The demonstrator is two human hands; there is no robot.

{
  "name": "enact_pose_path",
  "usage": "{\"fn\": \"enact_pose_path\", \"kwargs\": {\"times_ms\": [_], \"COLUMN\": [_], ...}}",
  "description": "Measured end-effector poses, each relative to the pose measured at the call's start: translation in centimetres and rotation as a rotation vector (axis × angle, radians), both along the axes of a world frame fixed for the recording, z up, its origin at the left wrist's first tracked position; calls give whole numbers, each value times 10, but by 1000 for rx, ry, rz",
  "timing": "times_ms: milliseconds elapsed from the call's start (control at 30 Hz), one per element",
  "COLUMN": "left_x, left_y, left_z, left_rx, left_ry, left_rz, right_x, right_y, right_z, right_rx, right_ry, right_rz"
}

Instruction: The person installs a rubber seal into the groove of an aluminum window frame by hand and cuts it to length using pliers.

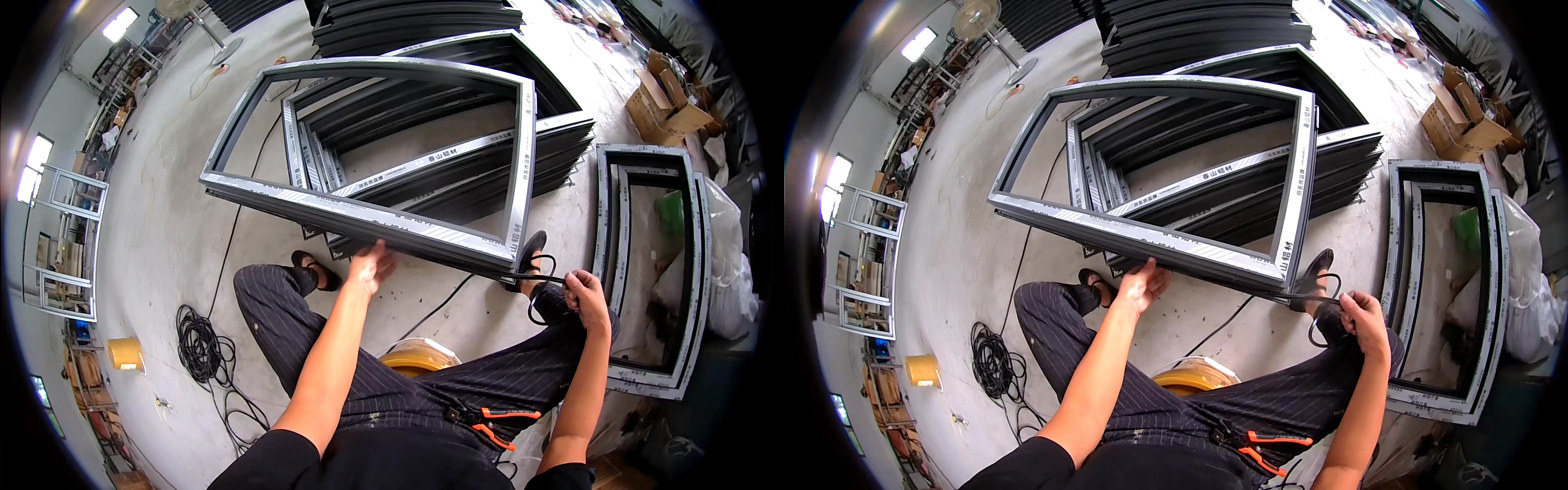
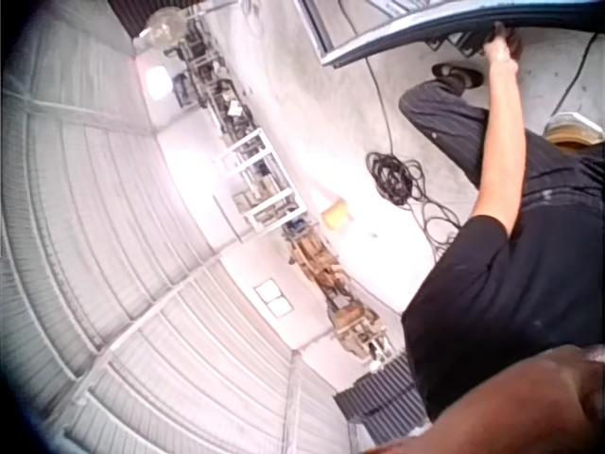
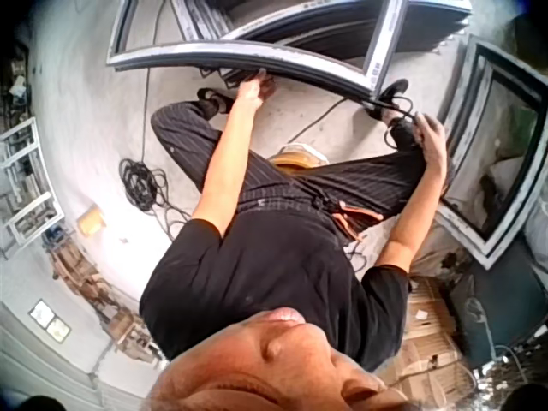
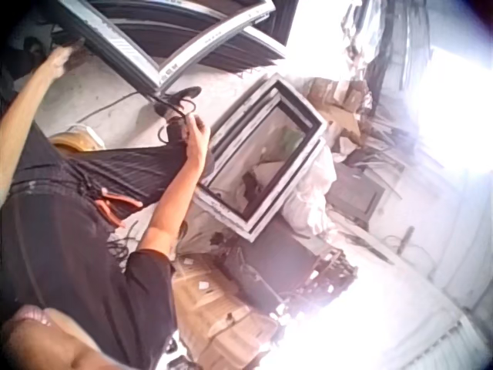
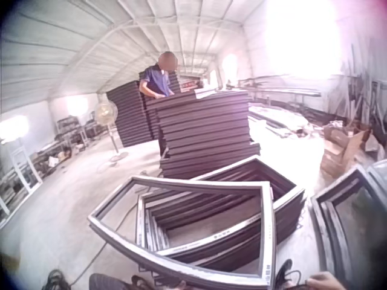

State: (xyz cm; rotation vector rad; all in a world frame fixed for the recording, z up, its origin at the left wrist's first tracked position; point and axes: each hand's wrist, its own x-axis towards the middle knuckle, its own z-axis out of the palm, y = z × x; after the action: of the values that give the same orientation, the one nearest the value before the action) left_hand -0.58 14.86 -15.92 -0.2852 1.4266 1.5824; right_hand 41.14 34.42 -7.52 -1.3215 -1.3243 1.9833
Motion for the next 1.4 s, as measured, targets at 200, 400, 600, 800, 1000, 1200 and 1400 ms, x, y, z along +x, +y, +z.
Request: {"fn": "enact_pose_path", "kwargs": {"times_ms": [200, 400, 600, 800, 1000, 1200, 1400], "left_x": [20, 49, 93, 97, 1, -76, -63], "left_y": [6, 15, 29, 36, 6, -38, 28], "left_z": [1, -9, 8, 8, -20, 20, 50], "left_rx": [-3, 17, 37, -51, -20, -586, -751], "left_ry": [-20, 19, -113, -117, -132, 880, 1395], "left_rz": [-32, -94, -160, -104, 30, 137, 111], "right_x": [-4, -13, -12, -22, -44, -105, -198], "right_y": [-1, -5, -4, -13, -10, 13, 68], "right_z": [4, 20, 9, -1, 13, 59, 42], "right_rx": [42, 10, 13, 488, 1074, 1430, 1671], "right_ry": [-64, -30, -66, -278, -492, -536, -329], "right_rz": [136, 220, 310, 249, -6, 243, 852]}}
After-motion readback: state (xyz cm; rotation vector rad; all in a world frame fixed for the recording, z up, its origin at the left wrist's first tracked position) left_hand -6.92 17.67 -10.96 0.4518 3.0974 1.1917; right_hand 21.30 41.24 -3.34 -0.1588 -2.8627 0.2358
